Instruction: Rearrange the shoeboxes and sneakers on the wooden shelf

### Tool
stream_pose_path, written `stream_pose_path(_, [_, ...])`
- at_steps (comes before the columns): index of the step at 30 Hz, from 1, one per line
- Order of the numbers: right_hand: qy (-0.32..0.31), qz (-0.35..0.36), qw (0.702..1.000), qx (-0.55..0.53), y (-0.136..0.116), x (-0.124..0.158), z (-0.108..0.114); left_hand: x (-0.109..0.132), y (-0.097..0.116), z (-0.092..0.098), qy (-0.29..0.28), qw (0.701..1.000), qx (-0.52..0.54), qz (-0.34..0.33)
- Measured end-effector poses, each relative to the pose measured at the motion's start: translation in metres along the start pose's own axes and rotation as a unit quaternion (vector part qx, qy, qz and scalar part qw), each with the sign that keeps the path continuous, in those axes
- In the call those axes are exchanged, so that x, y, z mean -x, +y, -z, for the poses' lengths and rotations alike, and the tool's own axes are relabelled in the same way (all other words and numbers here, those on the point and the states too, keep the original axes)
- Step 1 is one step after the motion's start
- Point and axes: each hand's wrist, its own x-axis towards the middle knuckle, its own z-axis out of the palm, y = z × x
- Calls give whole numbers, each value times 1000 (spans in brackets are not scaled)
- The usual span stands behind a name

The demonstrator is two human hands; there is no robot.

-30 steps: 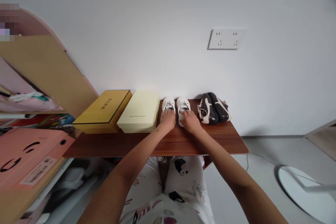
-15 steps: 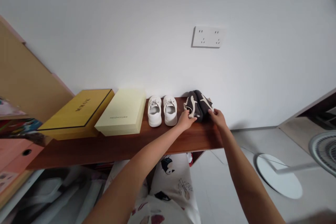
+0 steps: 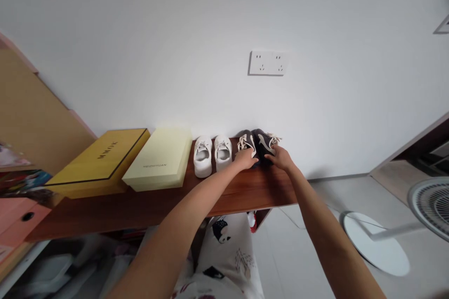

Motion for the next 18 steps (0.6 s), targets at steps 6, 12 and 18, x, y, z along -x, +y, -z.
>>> stream_pose_path(6, [-33, 79, 973, 214, -30, 6, 3, -4, 18, 12, -36, 997, -70, -11])
stream_pose_path(12, [-54, 86, 960, 263, -42, 11, 2, -2, 27, 10, -52, 995, -86, -1])
stream_pose_path(18, [-66, 78, 956, 276, -40, 12, -9, -1, 29, 9, -57, 994, -90, -9])
